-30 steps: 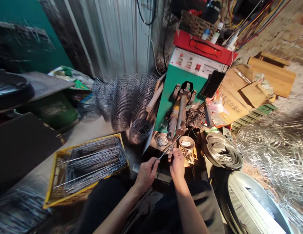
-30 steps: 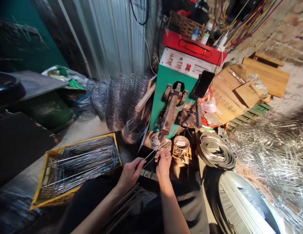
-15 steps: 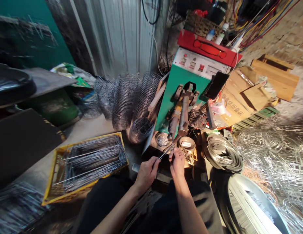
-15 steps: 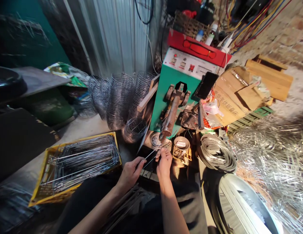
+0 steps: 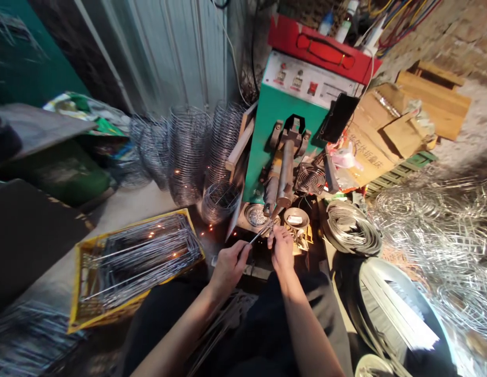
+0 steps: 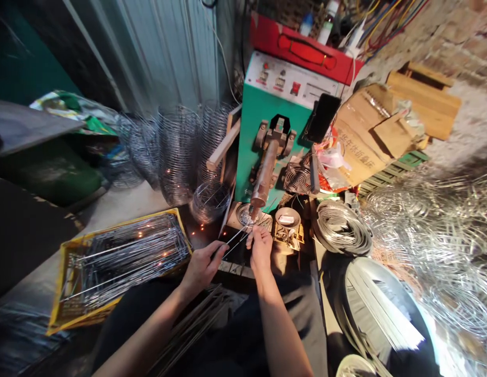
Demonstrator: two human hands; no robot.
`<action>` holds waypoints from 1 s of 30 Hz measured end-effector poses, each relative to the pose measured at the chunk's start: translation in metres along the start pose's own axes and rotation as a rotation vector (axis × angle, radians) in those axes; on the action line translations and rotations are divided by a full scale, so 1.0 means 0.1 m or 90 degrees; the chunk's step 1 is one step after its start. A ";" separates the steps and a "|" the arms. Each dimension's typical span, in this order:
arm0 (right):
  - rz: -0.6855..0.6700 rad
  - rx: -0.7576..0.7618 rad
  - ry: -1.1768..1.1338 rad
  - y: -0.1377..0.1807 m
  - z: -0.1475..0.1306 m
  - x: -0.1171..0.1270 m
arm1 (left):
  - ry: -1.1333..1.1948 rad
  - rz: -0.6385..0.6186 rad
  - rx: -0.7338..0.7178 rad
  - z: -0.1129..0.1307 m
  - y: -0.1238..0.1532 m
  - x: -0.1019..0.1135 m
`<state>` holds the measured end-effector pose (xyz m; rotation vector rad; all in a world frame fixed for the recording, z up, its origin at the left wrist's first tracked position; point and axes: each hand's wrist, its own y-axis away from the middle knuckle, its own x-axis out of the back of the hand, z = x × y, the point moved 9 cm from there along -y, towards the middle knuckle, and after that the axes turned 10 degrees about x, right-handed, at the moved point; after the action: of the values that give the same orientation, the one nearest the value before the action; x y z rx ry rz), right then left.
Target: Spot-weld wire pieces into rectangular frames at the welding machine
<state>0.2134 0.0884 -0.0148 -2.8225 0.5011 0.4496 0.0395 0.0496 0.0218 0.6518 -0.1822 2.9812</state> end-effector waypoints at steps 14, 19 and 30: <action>0.008 0.044 0.055 -0.18 -0.10 0.11 | 0.007 -0.022 -0.055 0.09 -0.30 0.02; 0.018 0.040 0.061 -0.27 -0.08 0.13 | -0.003 -0.044 -0.060 0.12 -0.45 0.02; -0.137 -0.061 0.166 0.37 0.07 0.28 | -0.051 -0.089 -0.068 0.10 -0.57 0.04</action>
<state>0.2232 0.0481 -0.0374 -3.0010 0.2216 0.0655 0.0460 0.1046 0.0380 0.7399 -0.2865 2.7923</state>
